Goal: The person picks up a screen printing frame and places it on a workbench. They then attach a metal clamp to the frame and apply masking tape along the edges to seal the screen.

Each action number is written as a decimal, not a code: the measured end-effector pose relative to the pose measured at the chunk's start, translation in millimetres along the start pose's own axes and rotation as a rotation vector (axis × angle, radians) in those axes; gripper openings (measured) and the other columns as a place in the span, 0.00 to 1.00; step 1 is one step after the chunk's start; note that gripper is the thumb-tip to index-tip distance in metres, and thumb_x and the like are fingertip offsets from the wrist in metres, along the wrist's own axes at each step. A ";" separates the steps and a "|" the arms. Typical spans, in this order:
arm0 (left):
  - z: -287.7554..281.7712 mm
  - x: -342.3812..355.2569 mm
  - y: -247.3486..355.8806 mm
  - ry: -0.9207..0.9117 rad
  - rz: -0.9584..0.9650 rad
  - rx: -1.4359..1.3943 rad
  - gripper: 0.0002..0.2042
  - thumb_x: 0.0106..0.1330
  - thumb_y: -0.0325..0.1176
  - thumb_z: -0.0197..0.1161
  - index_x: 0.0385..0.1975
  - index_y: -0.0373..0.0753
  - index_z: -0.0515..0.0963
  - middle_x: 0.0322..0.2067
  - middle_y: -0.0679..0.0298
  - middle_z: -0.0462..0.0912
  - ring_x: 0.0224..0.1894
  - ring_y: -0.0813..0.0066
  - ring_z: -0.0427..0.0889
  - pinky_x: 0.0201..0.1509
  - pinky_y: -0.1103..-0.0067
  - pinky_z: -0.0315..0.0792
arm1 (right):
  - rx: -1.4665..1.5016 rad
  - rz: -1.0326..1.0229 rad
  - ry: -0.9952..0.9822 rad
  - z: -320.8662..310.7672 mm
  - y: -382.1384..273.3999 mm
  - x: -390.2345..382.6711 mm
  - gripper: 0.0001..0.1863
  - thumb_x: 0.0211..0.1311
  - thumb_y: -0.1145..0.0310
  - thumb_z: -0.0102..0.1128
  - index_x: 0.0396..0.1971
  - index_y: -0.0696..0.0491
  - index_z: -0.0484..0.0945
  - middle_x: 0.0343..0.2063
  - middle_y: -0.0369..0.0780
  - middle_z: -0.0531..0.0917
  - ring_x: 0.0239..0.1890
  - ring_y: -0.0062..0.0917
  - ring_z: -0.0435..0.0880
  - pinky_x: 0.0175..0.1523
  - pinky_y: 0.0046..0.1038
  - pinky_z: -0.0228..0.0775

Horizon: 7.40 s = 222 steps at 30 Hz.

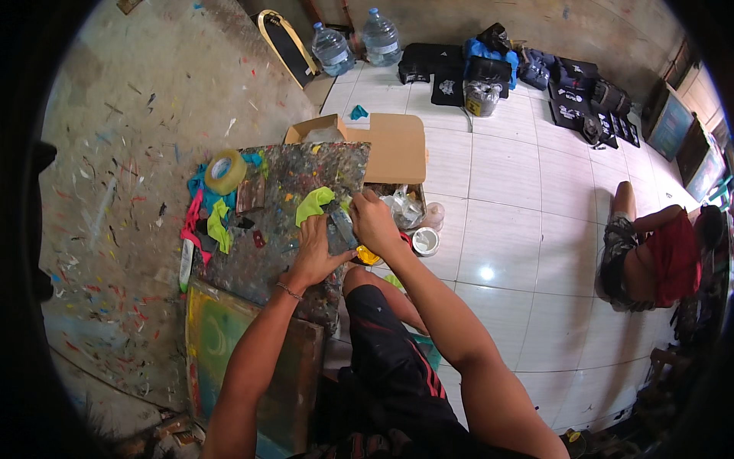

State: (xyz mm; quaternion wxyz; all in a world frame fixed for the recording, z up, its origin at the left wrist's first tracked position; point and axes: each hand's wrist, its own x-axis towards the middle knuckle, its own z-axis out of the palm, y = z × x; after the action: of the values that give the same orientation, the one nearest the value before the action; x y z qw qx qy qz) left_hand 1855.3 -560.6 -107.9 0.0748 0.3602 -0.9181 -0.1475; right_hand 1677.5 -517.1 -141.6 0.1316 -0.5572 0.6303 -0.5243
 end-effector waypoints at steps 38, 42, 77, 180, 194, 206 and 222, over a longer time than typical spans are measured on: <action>-0.4 -1.0 2.0 0.007 -0.023 0.014 0.49 0.52 0.54 0.76 0.64 0.25 0.57 0.57 0.43 0.64 0.63 0.44 0.62 0.69 0.57 0.56 | 0.075 0.201 -0.047 -54.9 -10.1 -23.7 0.06 0.53 0.75 0.61 0.25 0.64 0.78 0.26 0.54 0.82 0.32 0.50 0.82 0.41 0.42 0.75; -0.5 -0.2 2.0 0.012 -0.018 0.011 0.50 0.52 0.54 0.76 0.64 0.25 0.57 0.57 0.43 0.64 0.63 0.43 0.62 0.68 0.57 0.56 | 0.047 0.046 0.047 -16.0 -6.2 14.3 0.06 0.55 0.75 0.60 0.27 0.63 0.78 0.28 0.55 0.81 0.34 0.52 0.81 0.42 0.45 0.74; -61.2 -60.1 1.0 0.221 -0.065 -0.161 0.52 0.51 0.50 0.79 0.69 0.31 0.53 0.61 0.43 0.59 0.64 0.44 0.61 0.68 0.56 0.58 | -0.338 0.616 -0.288 72.9 264.3 18.8 0.16 0.52 0.65 0.71 0.35 0.61 0.80 0.38 0.58 0.84 0.44 0.53 0.84 0.47 0.47 0.76; -204.7 -159.9 -263.1 0.369 -0.716 -0.357 0.29 0.70 0.51 0.61 0.52 0.26 0.74 0.45 0.45 0.82 0.50 0.55 0.82 0.55 0.70 0.73 | 0.058 -0.151 -0.596 168.9 -139.9 85.9 0.11 0.58 0.74 0.61 0.40 0.60 0.83 0.34 0.53 0.85 0.38 0.47 0.86 0.46 0.44 0.76; -121.0 -451.3 -226.7 0.546 -1.041 0.258 0.34 0.61 0.41 0.71 0.63 0.31 0.67 0.61 0.42 0.69 0.61 0.43 0.70 0.66 0.60 0.66 | 0.199 -0.650 -0.874 322.5 -263.0 66.6 0.11 0.57 0.73 0.62 0.40 0.60 0.82 0.35 0.54 0.84 0.40 0.52 0.83 0.47 0.45 0.75; -81.7 -421.8 -257.7 0.672 -1.094 0.553 0.22 0.62 0.48 0.61 0.56 0.48 0.78 0.52 0.64 0.80 0.57 0.60 0.72 0.62 0.57 0.61 | 0.143 -0.778 -1.193 366.1 -377.2 -50.9 0.11 0.53 0.76 0.62 0.37 0.59 0.84 0.38 0.53 0.85 0.39 0.46 0.85 0.46 0.38 0.77; -72.8 -405.0 -255.1 0.956 -1.125 0.159 0.24 0.60 0.41 0.62 0.56 0.39 0.76 0.59 0.62 0.75 0.65 0.60 0.65 0.70 0.58 0.54 | 0.212 -1.488 -1.427 445.4 -556.7 -452.0 0.19 0.61 0.60 0.65 0.49 0.53 0.80 0.36 0.55 0.83 0.41 0.51 0.83 0.49 0.46 0.76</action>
State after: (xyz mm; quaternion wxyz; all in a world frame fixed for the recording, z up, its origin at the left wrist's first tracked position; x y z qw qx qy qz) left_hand 2331.5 -477.4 -134.6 0.3532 0.8054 -0.4699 0.0761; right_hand 2481.6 -271.2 -66.1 0.1655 -0.9723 -0.1473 -0.0737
